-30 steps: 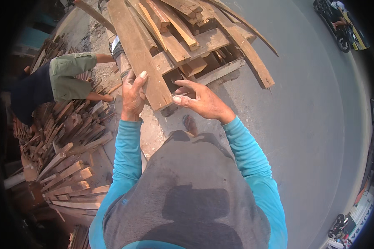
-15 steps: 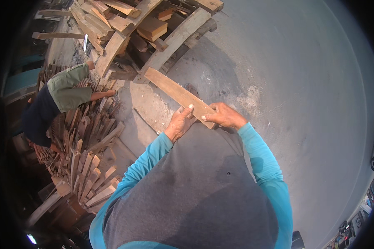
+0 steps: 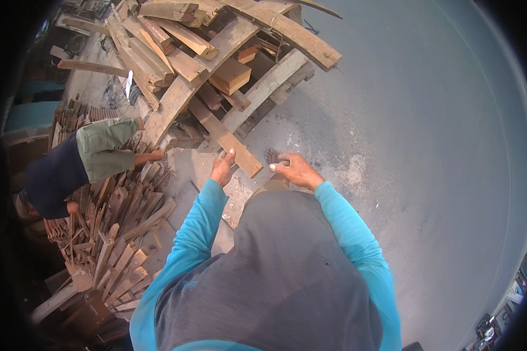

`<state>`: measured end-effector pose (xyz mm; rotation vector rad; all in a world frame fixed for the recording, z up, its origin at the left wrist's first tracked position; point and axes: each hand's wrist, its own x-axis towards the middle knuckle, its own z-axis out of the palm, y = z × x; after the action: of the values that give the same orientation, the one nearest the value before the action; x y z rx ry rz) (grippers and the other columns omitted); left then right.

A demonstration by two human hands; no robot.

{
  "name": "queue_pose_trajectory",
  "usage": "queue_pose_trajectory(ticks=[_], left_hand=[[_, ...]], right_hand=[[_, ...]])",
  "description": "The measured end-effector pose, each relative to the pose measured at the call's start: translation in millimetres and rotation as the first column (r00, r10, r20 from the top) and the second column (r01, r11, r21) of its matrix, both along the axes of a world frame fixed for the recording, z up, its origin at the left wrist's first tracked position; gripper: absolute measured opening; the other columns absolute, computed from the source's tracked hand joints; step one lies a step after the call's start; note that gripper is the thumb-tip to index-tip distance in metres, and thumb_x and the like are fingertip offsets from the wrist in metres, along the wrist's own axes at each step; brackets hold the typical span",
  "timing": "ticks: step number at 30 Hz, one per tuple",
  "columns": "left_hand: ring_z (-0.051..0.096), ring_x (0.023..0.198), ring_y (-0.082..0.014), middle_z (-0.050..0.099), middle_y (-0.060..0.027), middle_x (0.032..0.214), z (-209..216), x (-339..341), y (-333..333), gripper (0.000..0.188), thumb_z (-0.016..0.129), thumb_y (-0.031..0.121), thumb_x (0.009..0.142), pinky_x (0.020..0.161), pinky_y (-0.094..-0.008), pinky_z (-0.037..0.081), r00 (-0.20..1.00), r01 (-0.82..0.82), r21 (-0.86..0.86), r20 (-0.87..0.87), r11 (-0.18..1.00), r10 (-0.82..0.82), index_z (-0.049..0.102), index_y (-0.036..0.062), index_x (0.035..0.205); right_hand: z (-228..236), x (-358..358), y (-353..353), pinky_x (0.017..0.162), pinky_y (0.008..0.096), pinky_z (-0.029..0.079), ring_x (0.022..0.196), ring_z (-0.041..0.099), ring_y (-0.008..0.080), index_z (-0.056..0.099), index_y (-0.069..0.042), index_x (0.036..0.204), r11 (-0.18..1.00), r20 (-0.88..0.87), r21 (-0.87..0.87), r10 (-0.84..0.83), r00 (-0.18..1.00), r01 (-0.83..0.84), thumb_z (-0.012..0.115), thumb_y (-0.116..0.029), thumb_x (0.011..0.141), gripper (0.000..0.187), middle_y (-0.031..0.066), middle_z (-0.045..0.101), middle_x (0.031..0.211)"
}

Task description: The person collects wooden planks from a stack, carries them over, and loads them onto a wooden cart, repeatedly transporting and arranging the wooden pieces on the cart.

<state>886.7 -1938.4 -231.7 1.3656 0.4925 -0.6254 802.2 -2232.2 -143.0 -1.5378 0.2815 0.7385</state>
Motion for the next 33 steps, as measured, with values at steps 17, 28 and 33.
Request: queue_pose_trajectory(ticks=[17, 28, 33], left_hand=[[0.062, 0.124, -0.0355, 0.065, -0.0225, 0.135, -47, 73, 18, 0.061, 0.07, 0.039, 0.095, 0.107, -0.0402, 0.046, 0.997, 0.07, 0.306, 0.008, 0.95, -0.076, 0.058, -0.0012, 0.14], [0.058, 0.127, -0.0441, 0.062, -0.0288, 0.136, -24, 62, -37, 0.06, 0.051, 0.046, 0.105, 0.11, -0.0436, 0.043, 0.96, -0.273, 0.432, 0.072, 0.859, 0.269, 0.056, -0.0027, 0.139], [0.054, 0.133, -0.0452, 0.057, -0.0314, 0.141, -89, 64, -20, 0.079, 0.05, 0.059, 0.103, 0.114, -0.043, 0.041, 0.97, -0.169, 0.611, -0.036, 0.774, 0.24, 0.051, -0.0108, 0.141]], right_hand=[[-19, 93, 40, 0.085, 0.037, 0.06, 0.107, 0.071, 0.0275, 0.053, 0.012, 0.14, 0.969, -0.266, -0.245, -0.089, 0.96, 0.022, 0.071, -0.037, 0.098, 0.067, 0.0232, 0.068, 0.121], [-9, 108, 49, 0.089, 0.0406, 0.061, 0.113, 0.069, 0.0319, 0.052, 0.012, 0.142, 0.932, -0.186, -0.31, 0.136, 0.973, -0.19, 0.067, -0.039, 0.1, 0.068, 0.0278, 0.067, 0.125], [6, 88, 34, 0.088, 0.0404, 0.061, 0.11, 0.07, 0.0311, 0.051, 0.012, 0.142, 0.922, -0.187, -0.308, 0.184, 0.965, -0.236, 0.068, -0.039, 0.099, 0.068, 0.0271, 0.067, 0.124]])
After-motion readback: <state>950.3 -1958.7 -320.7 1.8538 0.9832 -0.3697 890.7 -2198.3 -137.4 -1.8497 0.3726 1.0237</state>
